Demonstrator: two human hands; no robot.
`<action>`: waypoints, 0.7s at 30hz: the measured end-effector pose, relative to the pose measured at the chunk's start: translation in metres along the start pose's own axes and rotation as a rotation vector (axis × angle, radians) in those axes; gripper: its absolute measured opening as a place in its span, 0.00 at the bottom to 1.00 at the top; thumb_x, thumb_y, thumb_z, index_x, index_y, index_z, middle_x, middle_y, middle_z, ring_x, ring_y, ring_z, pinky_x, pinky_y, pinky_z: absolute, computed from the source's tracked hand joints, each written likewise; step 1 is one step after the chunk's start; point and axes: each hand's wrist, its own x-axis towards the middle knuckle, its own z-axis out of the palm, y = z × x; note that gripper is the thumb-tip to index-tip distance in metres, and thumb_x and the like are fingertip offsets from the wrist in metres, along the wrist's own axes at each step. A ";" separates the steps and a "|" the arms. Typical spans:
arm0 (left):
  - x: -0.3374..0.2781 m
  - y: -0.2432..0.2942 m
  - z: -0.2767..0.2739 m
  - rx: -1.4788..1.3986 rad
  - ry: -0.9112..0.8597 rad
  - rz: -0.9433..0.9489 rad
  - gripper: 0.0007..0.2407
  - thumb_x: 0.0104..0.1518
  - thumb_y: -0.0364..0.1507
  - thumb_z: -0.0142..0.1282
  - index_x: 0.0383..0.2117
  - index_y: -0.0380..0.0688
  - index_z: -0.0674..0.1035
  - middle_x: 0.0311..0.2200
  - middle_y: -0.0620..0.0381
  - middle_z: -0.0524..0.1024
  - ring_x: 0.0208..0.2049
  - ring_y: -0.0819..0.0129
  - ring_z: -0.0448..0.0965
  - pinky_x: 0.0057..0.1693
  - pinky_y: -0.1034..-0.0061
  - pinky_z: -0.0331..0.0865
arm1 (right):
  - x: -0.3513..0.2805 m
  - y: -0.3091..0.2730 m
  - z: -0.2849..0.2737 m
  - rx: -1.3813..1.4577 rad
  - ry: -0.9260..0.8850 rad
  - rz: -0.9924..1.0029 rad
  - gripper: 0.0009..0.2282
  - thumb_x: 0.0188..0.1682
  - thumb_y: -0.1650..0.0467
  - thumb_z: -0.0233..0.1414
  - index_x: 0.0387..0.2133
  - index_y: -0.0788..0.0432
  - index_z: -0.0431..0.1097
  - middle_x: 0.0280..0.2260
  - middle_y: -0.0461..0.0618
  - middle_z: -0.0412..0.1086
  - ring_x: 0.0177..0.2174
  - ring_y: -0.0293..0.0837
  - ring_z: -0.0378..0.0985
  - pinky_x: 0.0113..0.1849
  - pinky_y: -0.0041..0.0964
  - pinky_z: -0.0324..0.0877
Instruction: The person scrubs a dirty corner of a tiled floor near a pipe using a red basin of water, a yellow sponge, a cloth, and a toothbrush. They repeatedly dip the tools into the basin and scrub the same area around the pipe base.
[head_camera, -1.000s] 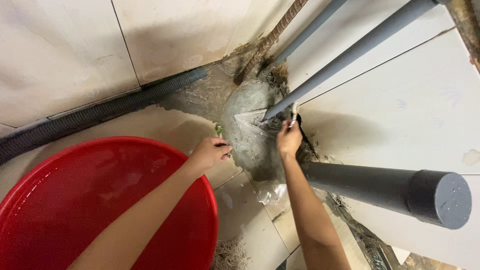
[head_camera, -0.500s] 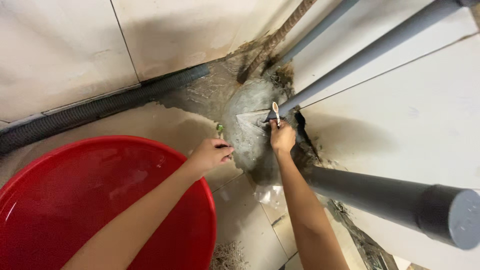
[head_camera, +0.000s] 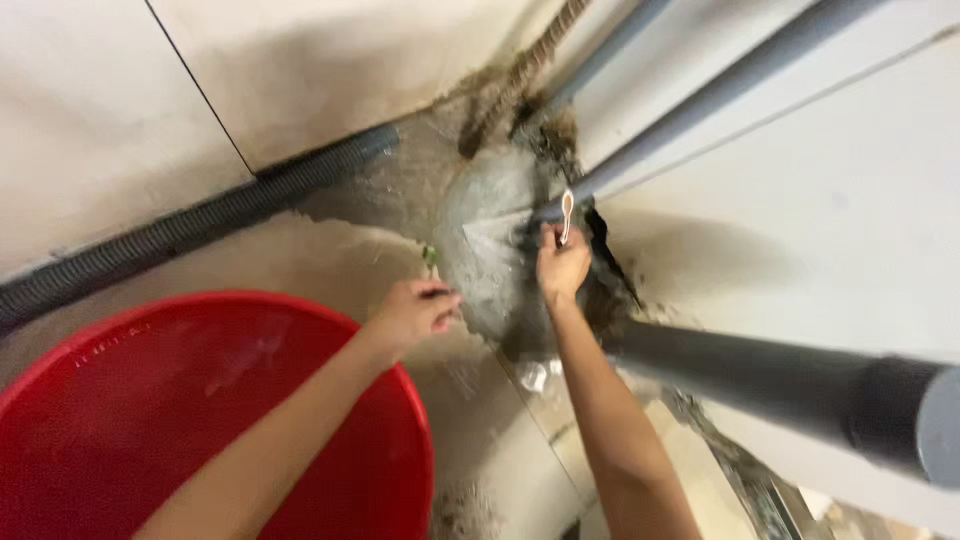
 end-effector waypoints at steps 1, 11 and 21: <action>0.000 -0.011 0.000 -0.060 0.004 0.028 0.11 0.57 0.27 0.61 0.44 0.36 0.81 0.32 0.55 0.81 0.29 0.75 0.79 0.36 0.80 0.75 | -0.006 0.002 -0.013 0.055 -0.027 -0.045 0.10 0.50 0.65 0.59 0.31 0.62 0.76 0.27 0.56 0.77 0.28 0.47 0.79 0.36 0.41 0.72; -0.003 -0.005 0.002 -0.001 -0.083 0.081 0.13 0.60 0.28 0.56 0.48 0.36 0.82 0.37 0.55 0.82 0.36 0.71 0.81 0.43 0.76 0.78 | -0.043 -0.081 -0.146 0.383 -0.580 -0.090 0.04 0.51 0.72 0.58 0.31 0.62 0.78 0.27 0.41 0.75 0.28 0.31 0.71 0.32 0.26 0.67; -0.047 0.014 0.031 0.093 -0.218 0.133 0.14 0.55 0.26 0.62 0.46 0.31 0.81 0.36 0.51 0.82 0.35 0.70 0.83 0.45 0.75 0.81 | -0.086 -0.121 -0.146 0.292 -1.052 0.125 0.07 0.52 0.68 0.58 0.36 0.60 0.77 0.24 0.39 0.69 0.21 0.29 0.64 0.22 0.24 0.60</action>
